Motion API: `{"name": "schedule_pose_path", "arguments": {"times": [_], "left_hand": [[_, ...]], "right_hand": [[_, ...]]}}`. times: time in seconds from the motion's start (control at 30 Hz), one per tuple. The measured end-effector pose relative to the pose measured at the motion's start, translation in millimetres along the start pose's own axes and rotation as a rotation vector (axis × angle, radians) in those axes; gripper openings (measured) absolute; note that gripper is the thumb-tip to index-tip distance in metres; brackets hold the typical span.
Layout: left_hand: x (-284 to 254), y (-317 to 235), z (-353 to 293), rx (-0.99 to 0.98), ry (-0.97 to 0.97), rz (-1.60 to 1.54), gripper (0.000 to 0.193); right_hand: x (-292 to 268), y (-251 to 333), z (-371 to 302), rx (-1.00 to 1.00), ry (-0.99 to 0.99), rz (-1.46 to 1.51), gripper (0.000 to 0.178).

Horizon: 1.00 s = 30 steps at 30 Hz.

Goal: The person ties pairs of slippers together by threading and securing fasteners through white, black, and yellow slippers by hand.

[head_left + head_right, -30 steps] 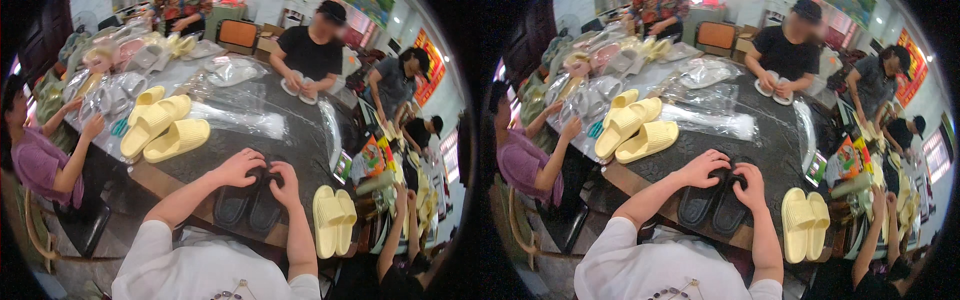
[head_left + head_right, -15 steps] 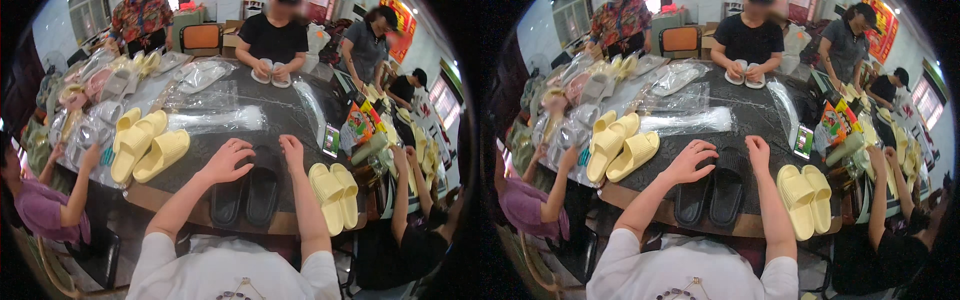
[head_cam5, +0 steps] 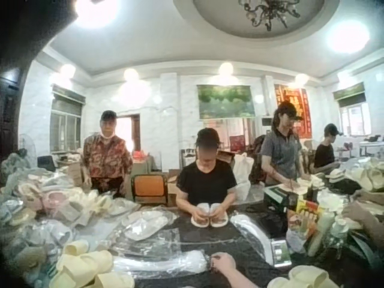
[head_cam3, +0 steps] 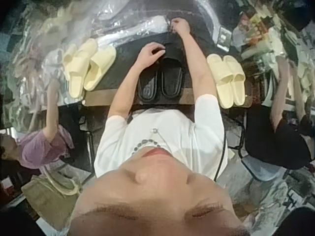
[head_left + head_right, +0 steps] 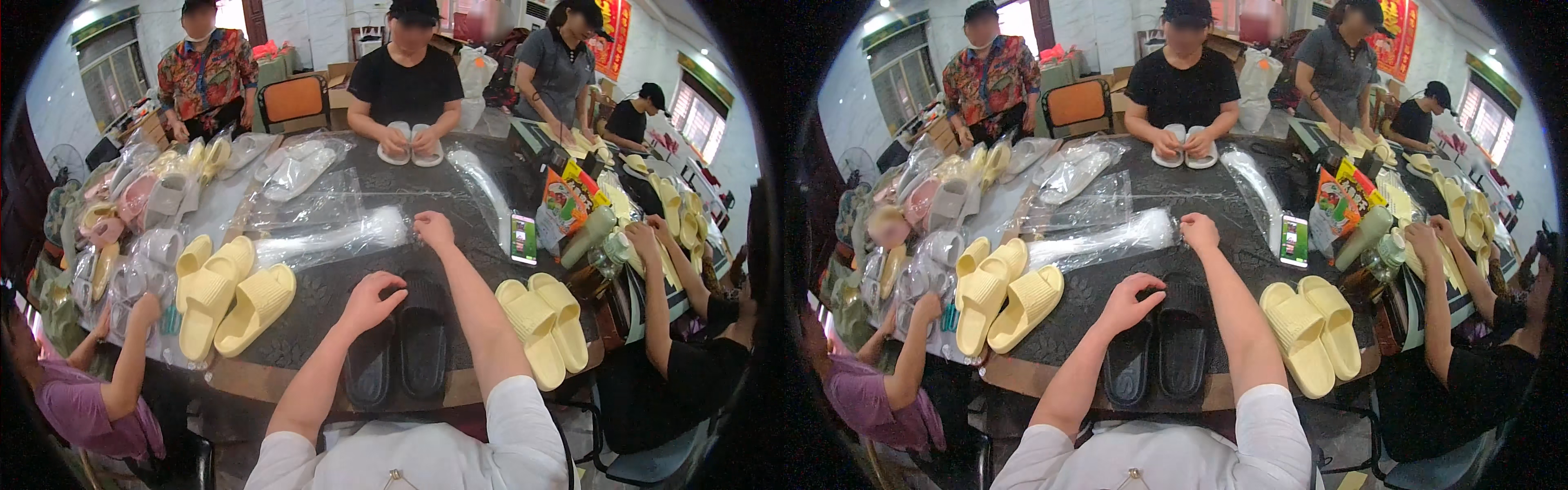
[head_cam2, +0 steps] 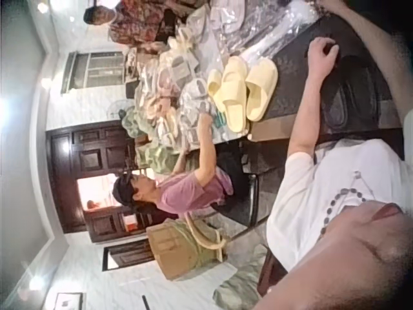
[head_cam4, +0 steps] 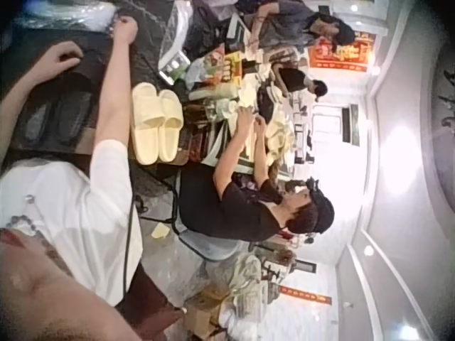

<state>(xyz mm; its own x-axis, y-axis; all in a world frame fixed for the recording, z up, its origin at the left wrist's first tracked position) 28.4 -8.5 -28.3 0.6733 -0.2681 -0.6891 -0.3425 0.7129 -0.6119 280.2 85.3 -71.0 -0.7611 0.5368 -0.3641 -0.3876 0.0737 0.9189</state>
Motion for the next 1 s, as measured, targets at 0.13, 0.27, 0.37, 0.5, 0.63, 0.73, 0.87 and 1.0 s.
{"name": "schedule_pose_path", "arguments": {"times": [0.13, 0.27, 0.37, 0.5, 0.63, 0.73, 0.87, 1.0], "left_hand": [[-3.4, 5.8, 0.6, -0.031, 0.006, -0.060, 0.023], [-3.2, 5.4, -0.8, -0.068, 0.012, -0.117, 0.023], [1.5, 4.5, 2.3, -0.094, 0.039, -0.138, 0.023], [0.0, 4.7, 0.0, -0.083, 0.029, -0.133, 0.023], [2.1, 8.3, -0.3, -0.084, 0.014, -0.136, 0.023], [5.8, 5.6, 3.5, -0.094, 0.029, -0.187, 0.022], [1.6, 17.5, -1.3, -0.129, -0.020, -0.225, 0.022], [4.6, 22.8, -2.2, -0.196, -0.048, -0.338, 0.021]], "right_hand": [[13.0, 4.7, 16.9, 0.259, 0.135, -0.048, 0.027], [22.3, -1.1, 29.3, 0.290, 0.155, 0.018, 0.028], [24.3, -18.5, 37.9, 0.391, 0.152, 0.159, 0.030], [28.6, -22.5, 40.0, 0.413, 0.055, 0.346, 0.023], [3.7, -13.5, 34.9, 0.399, -0.192, 0.693, 0.015], [-52.5, -2.2, 36.2, 0.195, -0.451, 0.919, 0.013], [-120.6, 87.1, -8.6, -0.362, -0.885, 1.096, 0.014], [-175.4, 182.5, -106.7, -0.794, -1.006, 0.781, 0.022]]}}
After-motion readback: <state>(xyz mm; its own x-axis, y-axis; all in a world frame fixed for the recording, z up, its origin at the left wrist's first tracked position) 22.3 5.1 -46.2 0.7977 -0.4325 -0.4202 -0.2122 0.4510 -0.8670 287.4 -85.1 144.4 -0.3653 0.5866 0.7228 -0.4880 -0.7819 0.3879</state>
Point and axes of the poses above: each hand's wrist, its own z-axis towards the middle knuckle, its own x-axis out of the palm, y = z × x, the point moved 2 cm from there along z, towards the middle knuckle, and after that the axes turned 10 degrees about z, right-handed, at the moved point
